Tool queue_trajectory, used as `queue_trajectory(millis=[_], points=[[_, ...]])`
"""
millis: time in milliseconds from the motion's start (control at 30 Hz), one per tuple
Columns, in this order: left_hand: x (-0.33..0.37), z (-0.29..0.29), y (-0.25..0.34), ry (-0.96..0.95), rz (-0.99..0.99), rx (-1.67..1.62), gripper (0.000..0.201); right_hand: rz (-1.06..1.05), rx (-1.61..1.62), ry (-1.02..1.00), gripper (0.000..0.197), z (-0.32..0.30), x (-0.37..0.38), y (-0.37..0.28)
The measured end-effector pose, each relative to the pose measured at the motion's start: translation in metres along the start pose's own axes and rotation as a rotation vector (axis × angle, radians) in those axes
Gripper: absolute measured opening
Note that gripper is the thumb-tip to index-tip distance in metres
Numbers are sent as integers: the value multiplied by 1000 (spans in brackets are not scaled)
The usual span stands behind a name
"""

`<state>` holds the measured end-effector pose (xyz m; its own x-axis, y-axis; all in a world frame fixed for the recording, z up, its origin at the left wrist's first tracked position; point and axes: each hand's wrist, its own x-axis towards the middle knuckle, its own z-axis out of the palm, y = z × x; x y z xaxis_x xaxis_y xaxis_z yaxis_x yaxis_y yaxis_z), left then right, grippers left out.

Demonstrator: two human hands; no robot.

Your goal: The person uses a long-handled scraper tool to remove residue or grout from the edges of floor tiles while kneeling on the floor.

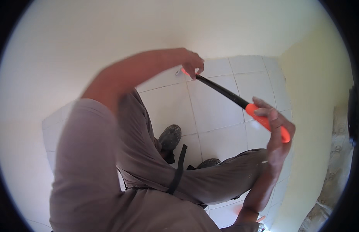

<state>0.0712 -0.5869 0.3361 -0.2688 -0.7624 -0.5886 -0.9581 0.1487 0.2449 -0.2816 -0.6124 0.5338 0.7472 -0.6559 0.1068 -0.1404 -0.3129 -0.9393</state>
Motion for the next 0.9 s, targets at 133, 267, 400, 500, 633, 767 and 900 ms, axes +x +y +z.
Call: queue_trajectory(millis=[133,267,400,500,633,767,900], points=[[-70,-40,-4,76,78,-231,57,25,-33,85,35,19,-19,-36],[-86,8,-3,452,353,-298,83,-7,-153,151,35,23,-26,-77],[-61,55,43,734,343,-661,39,-48,-244,224,37,56,-50,-92],[-37,96,76,919,304,-659,35,-136,-267,243,41,60,-82,-80],[-45,98,86,1034,326,-706,46,-152,110,-184,40,50,-85,-94],[-48,108,87,984,441,-746,38,-212,305,152,36,93,-99,-100],[-53,116,87,957,467,-760,36,-214,361,276,32,117,-103,-102]])
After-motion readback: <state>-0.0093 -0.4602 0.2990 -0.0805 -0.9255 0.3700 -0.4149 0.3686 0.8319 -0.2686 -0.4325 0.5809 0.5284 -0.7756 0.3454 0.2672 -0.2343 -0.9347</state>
